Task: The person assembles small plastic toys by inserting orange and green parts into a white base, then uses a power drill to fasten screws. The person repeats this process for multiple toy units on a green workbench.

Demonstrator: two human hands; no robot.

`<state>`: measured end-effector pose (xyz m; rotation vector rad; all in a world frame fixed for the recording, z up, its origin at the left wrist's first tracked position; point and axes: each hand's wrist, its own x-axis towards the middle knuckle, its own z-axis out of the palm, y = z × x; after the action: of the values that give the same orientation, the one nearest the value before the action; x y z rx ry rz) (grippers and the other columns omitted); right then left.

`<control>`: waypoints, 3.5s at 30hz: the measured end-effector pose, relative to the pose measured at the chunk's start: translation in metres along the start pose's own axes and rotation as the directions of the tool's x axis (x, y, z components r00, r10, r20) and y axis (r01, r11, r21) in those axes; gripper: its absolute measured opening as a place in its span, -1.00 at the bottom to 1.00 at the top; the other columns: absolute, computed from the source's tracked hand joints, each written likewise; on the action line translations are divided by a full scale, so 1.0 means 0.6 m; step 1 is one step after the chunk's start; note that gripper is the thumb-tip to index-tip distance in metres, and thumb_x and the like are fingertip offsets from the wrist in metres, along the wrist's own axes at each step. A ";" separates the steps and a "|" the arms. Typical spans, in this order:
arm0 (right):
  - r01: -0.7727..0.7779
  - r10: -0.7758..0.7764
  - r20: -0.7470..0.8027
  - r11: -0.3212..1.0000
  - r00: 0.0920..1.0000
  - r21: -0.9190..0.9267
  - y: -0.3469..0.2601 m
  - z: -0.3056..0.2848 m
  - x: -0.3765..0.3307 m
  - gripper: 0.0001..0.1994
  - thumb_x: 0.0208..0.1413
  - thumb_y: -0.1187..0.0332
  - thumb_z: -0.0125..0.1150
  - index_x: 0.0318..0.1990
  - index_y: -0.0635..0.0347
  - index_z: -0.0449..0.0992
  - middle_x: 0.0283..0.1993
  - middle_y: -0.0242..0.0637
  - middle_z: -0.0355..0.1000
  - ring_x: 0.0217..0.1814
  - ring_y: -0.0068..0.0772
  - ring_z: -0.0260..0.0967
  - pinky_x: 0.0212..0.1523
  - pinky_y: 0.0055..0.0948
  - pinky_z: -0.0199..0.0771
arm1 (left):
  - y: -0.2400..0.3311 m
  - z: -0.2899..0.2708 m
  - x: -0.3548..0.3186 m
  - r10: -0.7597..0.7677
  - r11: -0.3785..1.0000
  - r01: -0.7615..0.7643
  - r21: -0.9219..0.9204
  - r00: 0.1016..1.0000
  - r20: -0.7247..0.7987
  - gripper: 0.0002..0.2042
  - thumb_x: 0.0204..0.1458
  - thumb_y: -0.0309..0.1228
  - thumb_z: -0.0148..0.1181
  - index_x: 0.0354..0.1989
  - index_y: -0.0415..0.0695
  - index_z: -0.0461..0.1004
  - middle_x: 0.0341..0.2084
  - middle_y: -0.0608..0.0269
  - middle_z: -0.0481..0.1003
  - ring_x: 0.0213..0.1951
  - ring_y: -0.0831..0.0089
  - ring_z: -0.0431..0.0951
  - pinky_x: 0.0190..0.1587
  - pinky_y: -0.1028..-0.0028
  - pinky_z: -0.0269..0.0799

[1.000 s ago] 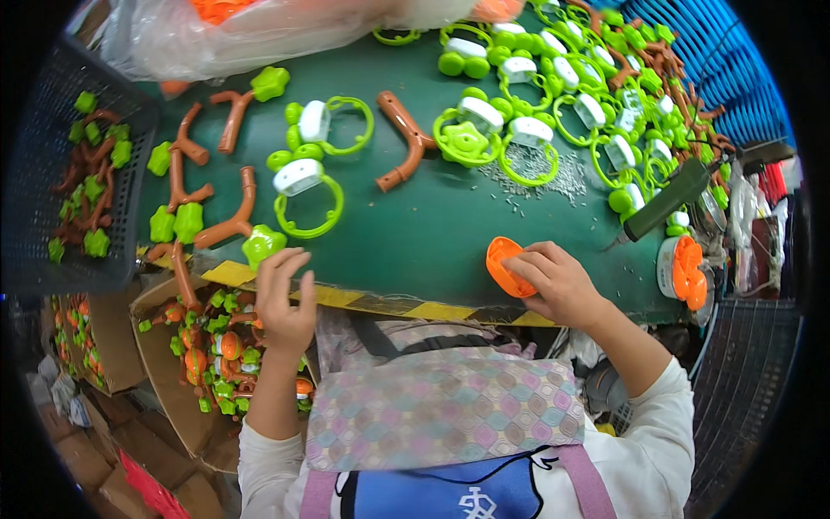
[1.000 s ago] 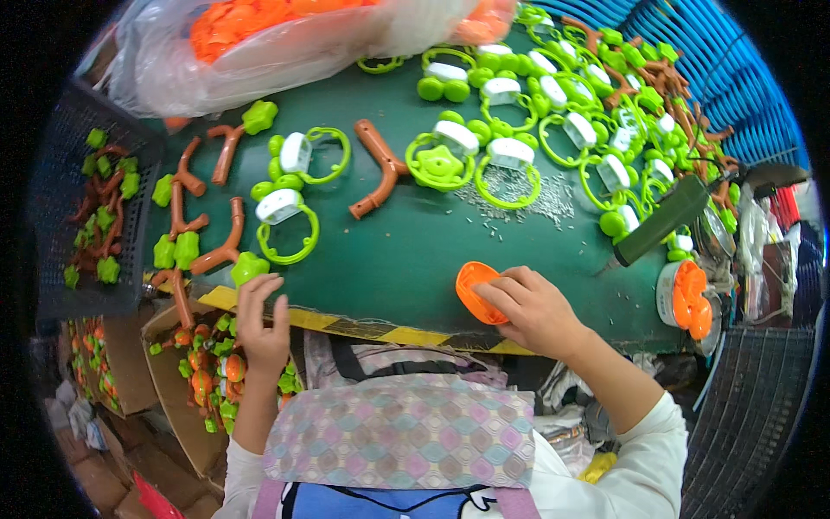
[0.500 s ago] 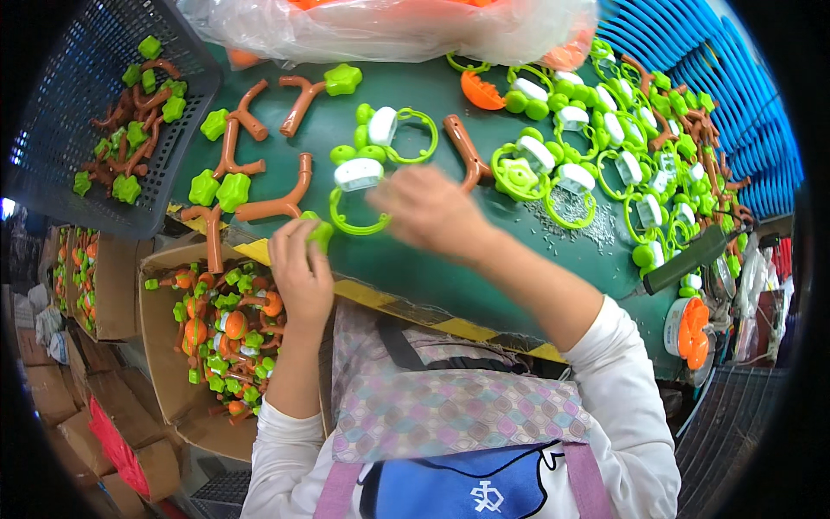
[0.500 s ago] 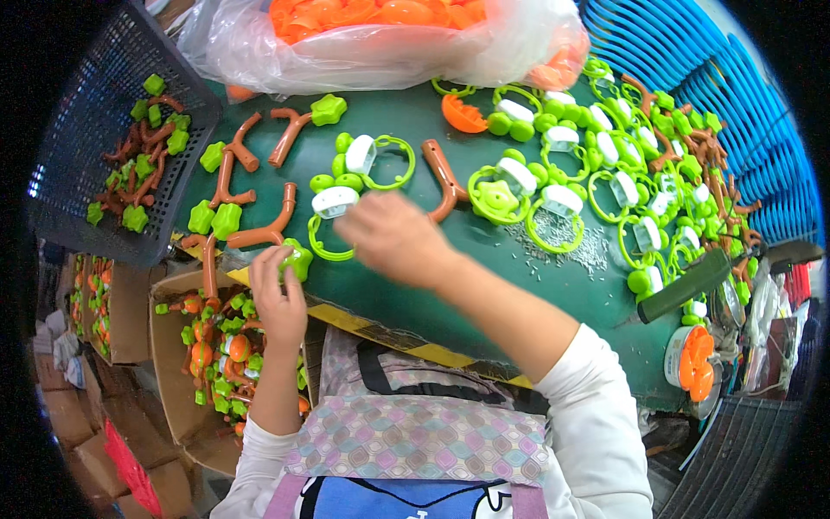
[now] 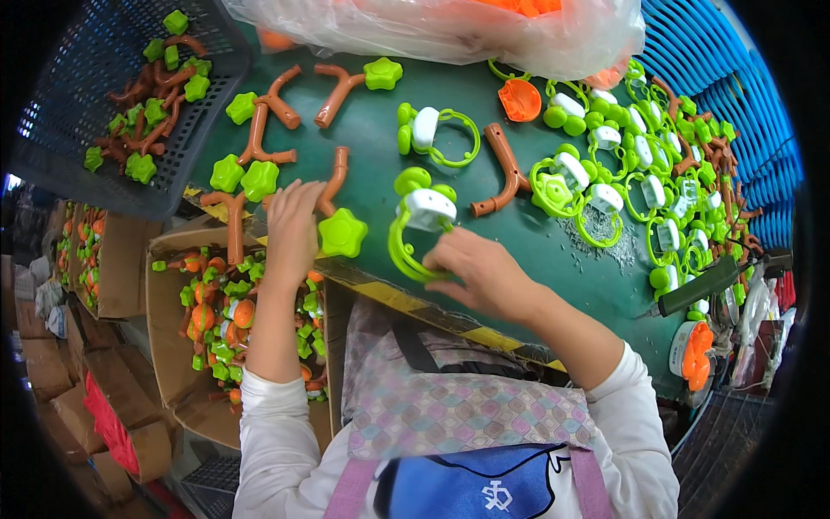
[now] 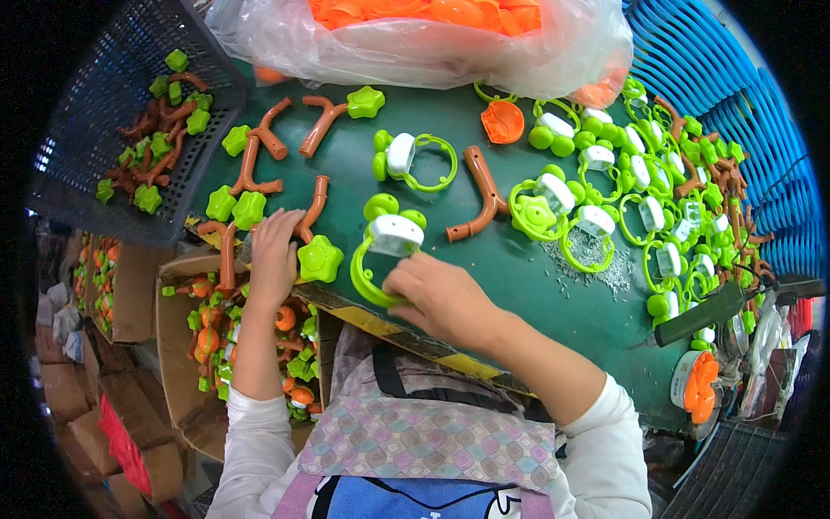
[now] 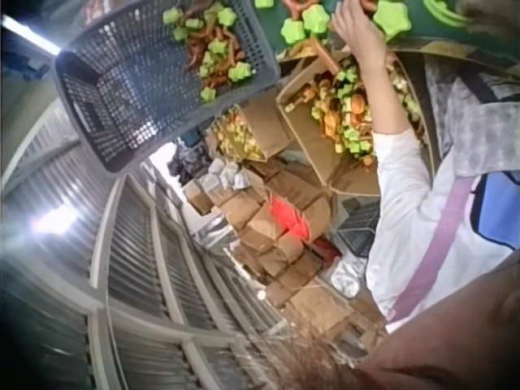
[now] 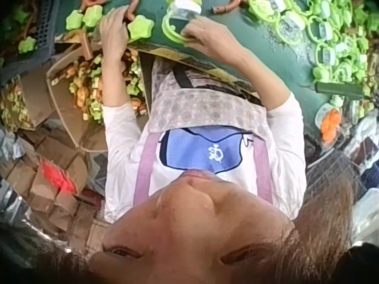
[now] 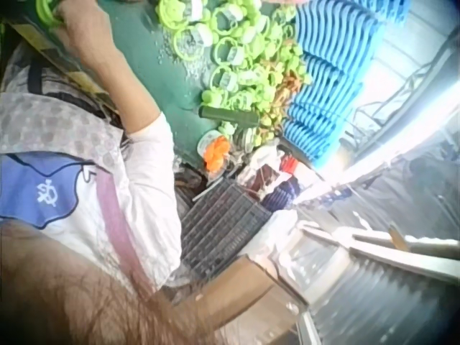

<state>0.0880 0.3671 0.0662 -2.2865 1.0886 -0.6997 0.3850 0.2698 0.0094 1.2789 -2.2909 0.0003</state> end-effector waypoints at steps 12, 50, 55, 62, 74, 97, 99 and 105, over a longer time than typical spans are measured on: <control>-0.024 0.045 0.061 0.950 0.997 -0.311 0.007 0.016 -0.125 -0.83 0.02 0.35 0.26 -0.30 0.10 0.37 -0.45 -0.33 0.35 -0.29 -0.24 0.40 -0.29 -0.22 0.40 | 0.132 -0.036 -0.042 -0.312 0.349 0.793 -0.500 0.601 0.736 -0.53 0.30 -0.02 0.07 -0.03 -0.28 0.41 -0.71 0.32 0.35 -0.70 0.48 0.44 -0.62 0.46 0.34; -0.030 -0.079 -0.126 0.728 0.989 -0.685 0.185 -0.074 -0.029 -0.71 -0.09 0.43 0.38 -0.15 0.09 0.51 -0.25 -0.33 0.44 0.01 -0.23 0.39 0.07 -0.28 0.40 | 0.230 0.032 -0.007 0.492 0.813 -0.391 -0.432 0.857 0.151 -0.76 -0.27 -0.41 0.45 -0.36 -0.11 0.58 -0.30 0.30 0.51 -0.01 0.19 0.47 0.09 0.15 0.37; -0.119 0.137 -0.610 0.990 0.781 0.071 0.158 -0.138 0.003 -0.87 0.19 0.47 0.19 -0.13 0.24 0.48 -0.20 -0.28 0.51 -0.10 -0.35 0.49 -0.03 -0.29 0.47 | 0.223 0.039 -0.013 0.482 0.817 -0.390 -0.424 0.866 0.134 -0.75 -0.27 -0.39 0.47 -0.37 -0.10 0.58 -0.30 0.32 0.51 -0.02 0.22 0.47 0.09 0.12 0.37; 0.332 0.596 -0.488 0.358 0.638 0.872 0.168 -0.256 -0.092 -0.60 0.40 0.38 -0.08 0.32 0.30 0.21 0.15 -0.12 0.44 0.25 -0.17 0.43 0.29 -0.15 0.43 | 0.250 0.035 -0.014 0.520 0.829 -0.475 -0.295 0.849 0.093 -0.73 -0.22 -0.43 0.43 -0.26 -0.03 0.61 -0.29 0.36 0.52 -0.07 0.26 0.48 0.07 0.10 0.31; -0.015 0.040 0.037 0.856 0.999 -0.516 0.062 -0.081 -0.202 -0.56 0.07 0.35 0.27 0.14 0.10 0.46 -0.20 -0.39 0.53 -0.17 -0.35 0.51 0.10 -0.21 0.40 | 0.254 0.036 -0.007 0.453 0.803 -0.298 -0.516 0.868 0.203 -0.83 -0.06 -0.40 0.39 -0.29 -0.07 0.57 -0.44 0.33 0.49 -0.24 0.28 0.50 -0.03 0.24 0.28; -0.322 0.137 -0.347 0.765 0.928 -0.558 0.035 0.002 -0.160 -0.88 0.07 0.38 0.16 -0.24 0.14 0.44 -0.44 -0.36 0.39 -0.36 -0.31 0.44 0.00 -0.27 0.34 | 0.256 0.041 -0.004 0.601 0.676 -0.361 -0.642 0.774 0.198 -0.81 -0.06 -0.39 0.42 -0.35 -0.10 0.50 -0.43 0.28 0.51 -0.28 0.26 0.55 0.14 0.16 0.33; -0.359 0.151 -0.395 0.770 0.906 -0.528 0.040 0.016 -0.160 -0.92 0.07 0.38 0.16 -0.32 0.11 0.40 -0.47 -0.34 0.39 -0.37 -0.30 0.44 -0.04 -0.28 0.34 | 0.254 0.042 -0.004 0.607 0.676 -0.353 -0.647 0.764 0.218 -0.80 -0.07 -0.40 0.42 -0.33 -0.10 0.50 -0.41 0.29 0.52 -0.26 0.26 0.55 0.20 0.12 0.31; -0.359 0.200 -0.385 0.843 0.901 -0.400 0.059 0.004 -0.180 -0.84 0.08 0.37 0.25 -0.19 0.12 0.47 -0.40 -0.31 0.42 -0.31 -0.22 0.44 -0.06 -0.25 0.32 | 0.265 0.037 -0.012 0.632 0.743 -0.529 -0.410 0.756 0.171 -0.75 -0.11 -0.45 0.34 -0.19 -0.09 0.58 -0.28 0.30 0.54 -0.14 0.31 0.55 0.26 -0.03 0.24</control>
<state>0.0112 0.4348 0.0172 -2.3514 1.8927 -0.7824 0.2517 0.3585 0.0253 0.3500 -2.7135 -0.3780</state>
